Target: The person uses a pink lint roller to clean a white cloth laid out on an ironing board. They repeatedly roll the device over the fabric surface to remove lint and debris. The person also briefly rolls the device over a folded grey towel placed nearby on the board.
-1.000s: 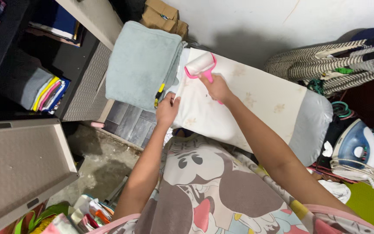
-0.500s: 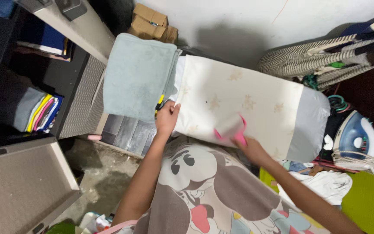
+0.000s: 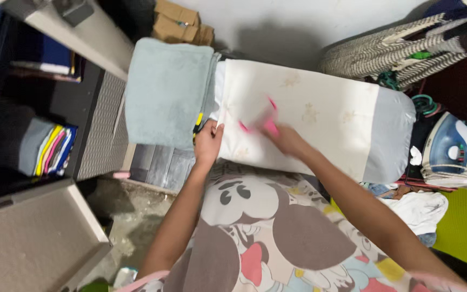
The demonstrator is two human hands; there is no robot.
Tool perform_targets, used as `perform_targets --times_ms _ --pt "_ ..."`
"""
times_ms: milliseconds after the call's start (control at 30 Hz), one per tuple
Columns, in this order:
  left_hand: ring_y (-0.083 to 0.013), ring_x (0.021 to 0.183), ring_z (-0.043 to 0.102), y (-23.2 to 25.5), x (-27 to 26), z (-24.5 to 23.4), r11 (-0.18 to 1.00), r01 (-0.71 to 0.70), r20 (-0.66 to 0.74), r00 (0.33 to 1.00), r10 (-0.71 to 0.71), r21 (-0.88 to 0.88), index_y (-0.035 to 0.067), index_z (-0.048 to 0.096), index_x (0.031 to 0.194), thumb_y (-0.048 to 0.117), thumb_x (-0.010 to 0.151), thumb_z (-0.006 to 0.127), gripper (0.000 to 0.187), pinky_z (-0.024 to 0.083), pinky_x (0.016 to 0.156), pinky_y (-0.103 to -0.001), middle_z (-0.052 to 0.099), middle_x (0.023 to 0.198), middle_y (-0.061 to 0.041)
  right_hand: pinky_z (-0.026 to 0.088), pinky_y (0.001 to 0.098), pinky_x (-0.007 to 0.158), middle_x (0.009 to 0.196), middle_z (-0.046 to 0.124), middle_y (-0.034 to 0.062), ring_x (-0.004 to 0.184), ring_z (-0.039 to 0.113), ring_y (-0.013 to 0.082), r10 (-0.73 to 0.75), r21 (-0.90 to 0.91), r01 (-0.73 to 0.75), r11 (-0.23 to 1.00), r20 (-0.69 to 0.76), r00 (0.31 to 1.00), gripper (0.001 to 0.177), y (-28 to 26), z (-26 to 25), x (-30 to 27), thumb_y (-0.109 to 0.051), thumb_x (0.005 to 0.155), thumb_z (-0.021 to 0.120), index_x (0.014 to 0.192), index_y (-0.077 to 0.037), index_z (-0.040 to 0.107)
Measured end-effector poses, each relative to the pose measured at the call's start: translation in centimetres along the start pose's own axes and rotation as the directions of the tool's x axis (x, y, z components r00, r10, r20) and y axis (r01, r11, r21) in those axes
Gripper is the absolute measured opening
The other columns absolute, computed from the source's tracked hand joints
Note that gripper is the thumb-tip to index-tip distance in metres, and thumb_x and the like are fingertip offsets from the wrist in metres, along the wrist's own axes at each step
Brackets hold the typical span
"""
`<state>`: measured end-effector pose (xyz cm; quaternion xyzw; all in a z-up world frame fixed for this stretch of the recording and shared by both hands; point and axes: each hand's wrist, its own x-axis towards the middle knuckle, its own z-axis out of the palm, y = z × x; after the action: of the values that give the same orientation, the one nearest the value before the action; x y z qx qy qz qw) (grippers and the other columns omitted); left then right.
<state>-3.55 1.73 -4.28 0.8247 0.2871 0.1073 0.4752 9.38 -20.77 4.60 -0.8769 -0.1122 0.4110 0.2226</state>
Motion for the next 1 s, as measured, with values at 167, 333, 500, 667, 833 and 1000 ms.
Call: perform_targets --times_ms 167,333,500,667,833,1000 --pt "-0.0220 0.056 0.058 0.3 -0.1 -0.4 0.996 0.028 0.037 0.999 -0.025 -0.090 0.005 0.065 0.090 0.027 0.095 0.072 0.024 0.048 0.057 -0.036 0.063 0.067 -0.008 0.054 0.0453 0.082 0.092 0.074 0.0249 0.088 0.072 0.0378 0.044 -0.048 -0.045 0.998 -0.014 0.999 0.061 9.7 0.6 -9.8 -0.057 0.092 0.059 0.104 0.001 0.072" --pt "-0.0223 0.055 0.059 1.1 -0.3 -0.5 0.996 0.042 0.016 0.999 -0.041 -0.076 0.005 0.065 0.090 0.027 0.095 0.072 0.024 0.047 0.057 -0.036 0.064 0.067 -0.009 0.053 0.0462 0.082 0.092 0.073 0.0248 0.086 0.070 0.0388 0.032 -0.098 -0.032 0.995 0.001 0.999 0.060 8.7 0.4 -7.9 -0.057 0.094 0.057 0.105 0.000 0.071" --pt "-0.0245 0.059 0.064 1.7 -0.9 -0.5 0.999 0.032 -0.028 0.999 -0.032 0.004 0.008 0.066 0.096 0.032 0.094 0.072 0.025 0.049 0.057 -0.039 0.066 0.069 -0.008 0.041 0.0395 0.039 0.052 0.053 0.0106 0.038 0.052 0.0201 -0.107 0.114 0.107 0.988 -0.008 0.994 0.062 -0.5 1.0 2.6 -0.064 0.095 0.056 0.092 -0.002 0.065" --pt "-0.0309 0.068 0.069 2.7 -2.4 0.4 0.989 0.143 -0.128 0.982 -0.136 0.041 0.010 0.066 0.097 0.036 0.088 0.076 0.030 0.052 0.063 -0.043 0.071 0.074 -0.010 0.044 0.0370 0.039 0.051 0.051 0.0090 0.038 0.052 0.0179 -0.272 0.140 0.264 0.954 0.042 0.961 0.069 -3.9 -0.6 4.4 -0.064 0.098 0.057 0.084 0.003 0.065" --pt "-0.0355 0.078 0.070 1.3 -4.2 1.6 0.956 0.232 -0.243 0.952 -0.186 0.180 0.011 0.067 0.096 0.035 0.085 0.080 0.029 0.053 0.066 -0.047 0.073 0.082 -0.013 0.037 0.0397 0.039 0.051 0.048 0.0103 0.038 0.045 0.0186 0.012 -0.105 0.009 0.994 0.189 0.982 0.059 7.1 -4.7 -3.6 -0.065 0.091 0.049 0.117 -0.017 0.068" --pt "-0.0334 0.079 0.070 1.5 -6.5 1.5 0.953 0.268 -0.342 0.916 -0.209 0.138 0.013 0.067 0.095 0.027 0.091 0.076 0.018 0.053 0.075 -0.047 0.073 0.081 -0.010 0.053 0.0420 0.074 0.082 0.075 0.0178 0.075 0.069 0.0262 -0.110 -0.223 0.147 0.964 0.171 0.979 0.065 19.0 -7.4 -9.5 -0.063 0.092 0.056 0.099 -0.001 0.074"
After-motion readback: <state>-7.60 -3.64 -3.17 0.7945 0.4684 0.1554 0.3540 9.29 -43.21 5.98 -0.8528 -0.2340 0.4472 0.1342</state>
